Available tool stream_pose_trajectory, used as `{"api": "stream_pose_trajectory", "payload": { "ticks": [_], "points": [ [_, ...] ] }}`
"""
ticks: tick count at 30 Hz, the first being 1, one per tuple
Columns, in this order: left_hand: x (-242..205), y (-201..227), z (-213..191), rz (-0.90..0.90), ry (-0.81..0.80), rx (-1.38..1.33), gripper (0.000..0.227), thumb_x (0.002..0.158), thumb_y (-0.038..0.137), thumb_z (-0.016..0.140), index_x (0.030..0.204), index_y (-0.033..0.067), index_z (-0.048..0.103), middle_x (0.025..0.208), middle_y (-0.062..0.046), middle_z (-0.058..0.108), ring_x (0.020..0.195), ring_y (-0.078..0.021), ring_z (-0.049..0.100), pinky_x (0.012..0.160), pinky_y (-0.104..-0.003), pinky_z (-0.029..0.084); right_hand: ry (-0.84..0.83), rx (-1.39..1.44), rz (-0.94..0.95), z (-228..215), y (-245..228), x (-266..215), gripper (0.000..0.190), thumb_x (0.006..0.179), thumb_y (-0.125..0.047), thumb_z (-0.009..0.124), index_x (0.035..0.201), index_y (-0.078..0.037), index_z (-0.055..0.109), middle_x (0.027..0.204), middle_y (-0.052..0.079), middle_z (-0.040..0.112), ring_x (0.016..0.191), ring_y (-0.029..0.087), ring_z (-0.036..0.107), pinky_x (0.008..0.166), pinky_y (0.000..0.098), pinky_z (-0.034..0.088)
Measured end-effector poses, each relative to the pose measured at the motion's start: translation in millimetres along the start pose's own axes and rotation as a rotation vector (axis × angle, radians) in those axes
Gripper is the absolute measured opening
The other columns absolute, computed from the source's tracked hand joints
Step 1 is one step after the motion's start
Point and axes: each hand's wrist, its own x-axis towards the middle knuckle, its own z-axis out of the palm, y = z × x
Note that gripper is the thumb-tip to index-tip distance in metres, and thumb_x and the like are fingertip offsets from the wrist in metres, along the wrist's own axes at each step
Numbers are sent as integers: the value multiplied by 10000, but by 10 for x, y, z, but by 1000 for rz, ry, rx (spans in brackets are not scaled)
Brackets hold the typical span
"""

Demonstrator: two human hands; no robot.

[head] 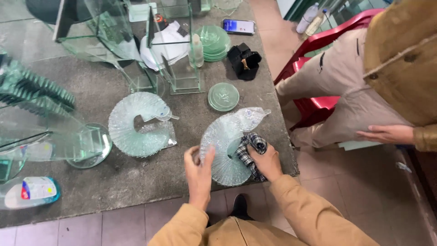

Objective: Cleaning various glass sculptures on a workbench using a spray bottle and a cloth.

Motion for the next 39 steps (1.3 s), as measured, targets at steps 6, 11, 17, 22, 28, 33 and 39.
{"api": "stream_pose_trajectory", "payload": {
  "ticks": [6, 11, 17, 22, 28, 33, 39],
  "points": [
    [-114, -307, 221, -68, 36, -5, 673, 787, 345, 933, 1362, 129, 661, 1281, -96, 827, 1126, -198, 775, 1014, -353, 617, 14, -46, -103, -4, 94, -59, 393, 912, -479, 774, 1096, -133, 803, 1073, 91, 872, 1048, 303, 813, 937, 433, 586],
    [65, -241, 183, -47, 21, -57, 792, 789, 337, 920, 1494, 119, 632, 1351, -117, 802, 1206, -240, 776, 1095, -383, 636, -192, -187, -99, -120, 198, -410, 236, 1023, -308, 758, 1190, -144, 791, 1004, 44, 865, 879, 220, 838, 733, 348, 689],
    [325, -496, 41, 122, -32, 56, 745, 748, 372, 1073, 1349, 89, 736, 1270, -192, 801, 1282, -301, 730, 1141, -526, 524, -105, -432, -281, -29, 125, -287, 432, 853, -229, 834, 1249, -68, 775, 1069, 247, 854, 1126, 458, 822, 963, 563, 636],
    [244, -377, 95, 168, -48, 16, 615, 760, 305, 1079, 1199, 57, 725, 1124, -177, 792, 1139, -225, 692, 1071, -467, 539, -48, -611, -506, 365, 67, 649, 622, 827, -304, 860, 1361, 2, 767, 1168, 302, 828, 1187, 541, 759, 1044, 674, 575],
    [393, -694, -69, 175, -53, 21, 583, 798, 270, 1062, 1212, 48, 718, 1149, -175, 800, 1164, -222, 675, 1078, -459, 531, -128, -600, -493, 399, 207, 531, 680, 891, -420, 822, 1424, -3, 751, 1252, 333, 800, 1226, 581, 720, 1082, 700, 546],
    [438, -585, -72, 212, -52, 58, 708, 771, 315, 1074, 1265, -14, 688, 1216, -279, 760, 1254, -369, 699, 1127, -533, 507, -255, -648, -407, -53, 166, 121, 714, 803, -380, 818, 1463, -121, 737, 1249, 174, 837, 1239, 438, 764, 1064, 568, 606],
    [434, -565, -53, 245, -83, 88, 619, 754, 324, 1080, 1151, 26, 710, 1090, -234, 800, 1124, -311, 750, 1057, -494, 550, -252, -811, -480, 584, 359, 870, 644, 846, -571, 738, 1341, -161, 790, 1189, 138, 815, 1166, 388, 776, 1012, 540, 620]
  ]
}}
